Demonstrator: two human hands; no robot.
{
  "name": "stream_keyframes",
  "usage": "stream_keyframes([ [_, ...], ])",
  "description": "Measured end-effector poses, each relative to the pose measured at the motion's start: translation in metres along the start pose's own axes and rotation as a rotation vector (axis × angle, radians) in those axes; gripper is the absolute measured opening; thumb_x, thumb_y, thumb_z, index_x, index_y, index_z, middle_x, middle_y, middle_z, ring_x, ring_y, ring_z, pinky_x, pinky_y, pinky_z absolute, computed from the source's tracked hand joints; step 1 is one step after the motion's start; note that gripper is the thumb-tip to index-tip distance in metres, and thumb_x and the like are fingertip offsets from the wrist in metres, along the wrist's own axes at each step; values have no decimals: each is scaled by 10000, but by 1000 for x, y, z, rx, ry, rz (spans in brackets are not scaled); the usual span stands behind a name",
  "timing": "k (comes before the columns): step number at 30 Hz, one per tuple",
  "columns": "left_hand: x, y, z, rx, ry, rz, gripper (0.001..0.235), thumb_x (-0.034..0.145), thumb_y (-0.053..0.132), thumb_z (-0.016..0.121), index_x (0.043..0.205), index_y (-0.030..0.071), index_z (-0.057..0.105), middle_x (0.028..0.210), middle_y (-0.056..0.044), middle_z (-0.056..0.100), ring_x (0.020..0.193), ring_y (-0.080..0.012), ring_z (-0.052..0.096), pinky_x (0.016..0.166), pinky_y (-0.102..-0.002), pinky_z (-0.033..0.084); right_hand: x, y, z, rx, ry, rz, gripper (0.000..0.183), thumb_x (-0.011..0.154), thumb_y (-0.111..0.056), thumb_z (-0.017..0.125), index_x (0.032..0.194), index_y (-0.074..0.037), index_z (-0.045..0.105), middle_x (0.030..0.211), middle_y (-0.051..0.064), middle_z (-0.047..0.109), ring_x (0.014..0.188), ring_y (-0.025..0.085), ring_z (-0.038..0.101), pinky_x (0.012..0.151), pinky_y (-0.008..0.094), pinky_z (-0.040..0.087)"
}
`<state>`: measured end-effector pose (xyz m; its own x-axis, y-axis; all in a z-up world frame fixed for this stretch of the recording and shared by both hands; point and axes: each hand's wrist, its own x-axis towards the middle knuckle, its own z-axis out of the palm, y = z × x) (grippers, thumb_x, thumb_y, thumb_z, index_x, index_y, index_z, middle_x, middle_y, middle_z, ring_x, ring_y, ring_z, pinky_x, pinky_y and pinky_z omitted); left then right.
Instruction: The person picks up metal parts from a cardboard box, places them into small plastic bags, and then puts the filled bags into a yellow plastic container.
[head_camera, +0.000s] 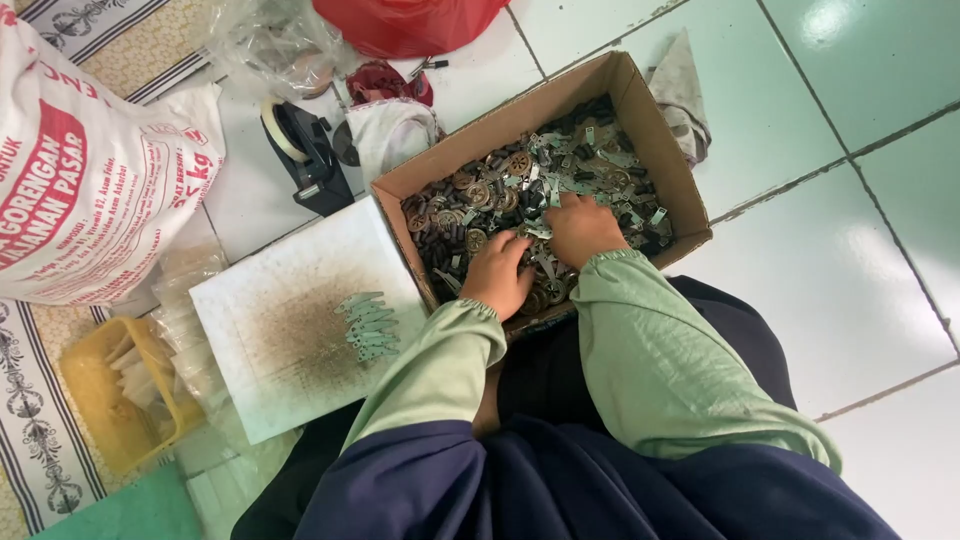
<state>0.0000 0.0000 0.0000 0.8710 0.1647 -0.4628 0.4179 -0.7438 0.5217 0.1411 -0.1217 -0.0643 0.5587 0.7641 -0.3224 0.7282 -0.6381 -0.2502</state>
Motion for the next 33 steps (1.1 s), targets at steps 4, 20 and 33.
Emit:
stream_keyframes([
  [4,14,0,13,-7,52,35,413,1054,138,539,1455,55,481,1498,-221,413,1404,-431,465,1153,-570,441,-10,-8,-2,36,-20,-21,247,866,-187,701,1096,-126,771,1136,176,646,1058,413,671,808,559,604],
  [20,-92,-49,26,-81,517,171,196,1008,151,549,1169,76,631,1045,-110,636,985,-303,691,830,-419,609,-84,-94,-64,348,-55,-342,249,1018,-129,541,1168,-50,724,1071,131,700,1062,325,674,837,445,600],
  [33,-249,-142,49,-135,827,167,189,961,186,627,1147,158,646,1055,-62,646,972,-307,696,818,-416,598,-133,-187,21,597,278,-434,244,869,-83,771,1107,-115,811,999,86,778,993,272,737,830,376,618],
])
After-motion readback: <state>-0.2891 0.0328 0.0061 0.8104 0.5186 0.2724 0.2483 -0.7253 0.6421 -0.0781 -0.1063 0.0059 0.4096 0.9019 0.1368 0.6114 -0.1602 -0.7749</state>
